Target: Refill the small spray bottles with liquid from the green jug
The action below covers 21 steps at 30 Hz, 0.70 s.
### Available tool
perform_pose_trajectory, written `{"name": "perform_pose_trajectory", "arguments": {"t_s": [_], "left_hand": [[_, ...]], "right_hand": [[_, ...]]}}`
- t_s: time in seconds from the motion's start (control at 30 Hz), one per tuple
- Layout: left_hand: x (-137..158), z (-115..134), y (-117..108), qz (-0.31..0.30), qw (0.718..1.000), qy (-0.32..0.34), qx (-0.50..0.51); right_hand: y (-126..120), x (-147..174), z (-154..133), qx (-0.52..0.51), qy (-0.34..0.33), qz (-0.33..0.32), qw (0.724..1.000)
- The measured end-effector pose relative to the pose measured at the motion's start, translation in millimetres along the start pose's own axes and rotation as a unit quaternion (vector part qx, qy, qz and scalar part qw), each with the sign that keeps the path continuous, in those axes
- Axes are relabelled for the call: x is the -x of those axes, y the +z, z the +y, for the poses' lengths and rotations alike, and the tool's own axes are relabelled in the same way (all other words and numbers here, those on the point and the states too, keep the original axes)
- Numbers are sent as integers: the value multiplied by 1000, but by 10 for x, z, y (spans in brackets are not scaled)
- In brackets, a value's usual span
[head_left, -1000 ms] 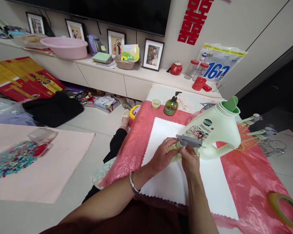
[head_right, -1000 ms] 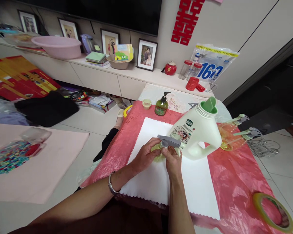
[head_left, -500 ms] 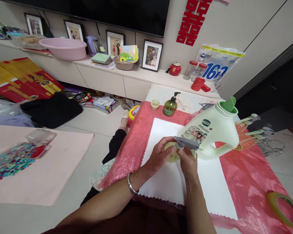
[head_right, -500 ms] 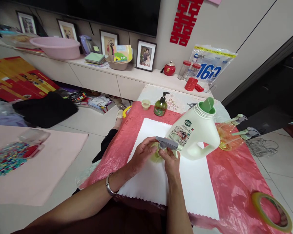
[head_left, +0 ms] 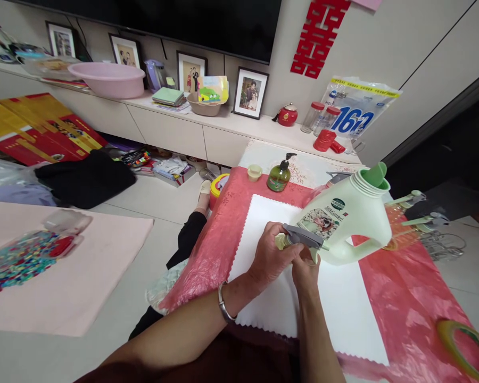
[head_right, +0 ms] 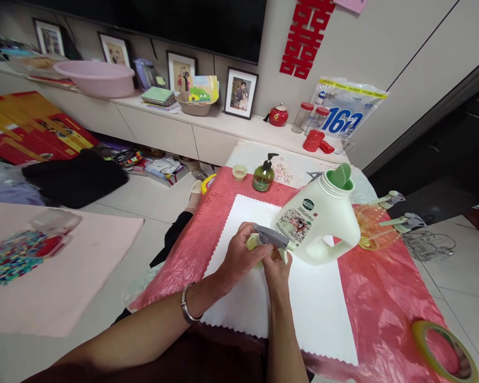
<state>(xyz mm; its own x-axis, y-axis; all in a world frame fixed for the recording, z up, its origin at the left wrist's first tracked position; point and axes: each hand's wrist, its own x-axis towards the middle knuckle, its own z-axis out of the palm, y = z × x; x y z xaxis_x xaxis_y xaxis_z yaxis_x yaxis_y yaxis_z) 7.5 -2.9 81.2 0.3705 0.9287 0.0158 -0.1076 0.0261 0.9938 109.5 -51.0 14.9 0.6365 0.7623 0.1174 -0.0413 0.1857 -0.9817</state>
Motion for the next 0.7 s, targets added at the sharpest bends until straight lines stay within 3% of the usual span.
{"name": "perform_pose_trajectory", "arguments": {"t_s": [0.27,0.53,0.7], "left_hand": [[-21,-115,-77,-3,999,53,5],[-76,-60,-170,-69,996,49,15],[-176,-157,-240,-120,990,53,47]], "right_hand": [[-83,69,61,95,-27,-34,995],[-132,90,142,205,-98,-44,973],[-105,102,102,254,-129,-37,958]]}}
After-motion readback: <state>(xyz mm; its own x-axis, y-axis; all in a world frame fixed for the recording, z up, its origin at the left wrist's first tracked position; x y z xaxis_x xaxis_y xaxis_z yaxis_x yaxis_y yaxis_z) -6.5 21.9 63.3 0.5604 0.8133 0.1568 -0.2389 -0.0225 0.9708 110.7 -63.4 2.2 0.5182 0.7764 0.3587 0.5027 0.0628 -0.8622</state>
